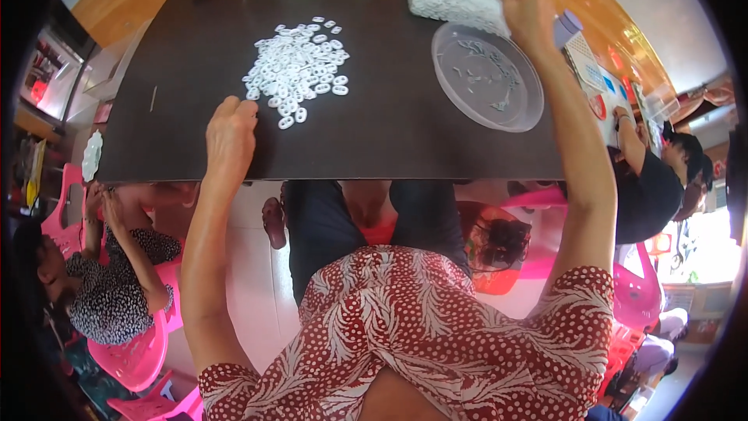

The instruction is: Assembling small plastic button-like components by hand at a workbench.

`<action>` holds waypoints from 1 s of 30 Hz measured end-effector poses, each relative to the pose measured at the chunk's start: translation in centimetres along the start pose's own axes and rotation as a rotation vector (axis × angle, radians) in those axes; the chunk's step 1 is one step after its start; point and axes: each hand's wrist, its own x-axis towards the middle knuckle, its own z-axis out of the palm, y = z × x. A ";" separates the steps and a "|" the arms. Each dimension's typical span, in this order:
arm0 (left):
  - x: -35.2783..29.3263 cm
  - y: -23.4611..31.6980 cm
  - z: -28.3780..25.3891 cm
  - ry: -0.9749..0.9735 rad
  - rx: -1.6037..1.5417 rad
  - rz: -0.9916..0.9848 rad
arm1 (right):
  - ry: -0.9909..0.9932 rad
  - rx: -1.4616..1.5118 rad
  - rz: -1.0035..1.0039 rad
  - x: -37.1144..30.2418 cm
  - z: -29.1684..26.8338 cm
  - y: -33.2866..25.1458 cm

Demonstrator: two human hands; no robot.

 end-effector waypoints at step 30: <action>-3.4 10.0 0.4 -0.020 -1.414 -0.645 | -0.653 0.134 0.141 -10.7 3.9 -1.3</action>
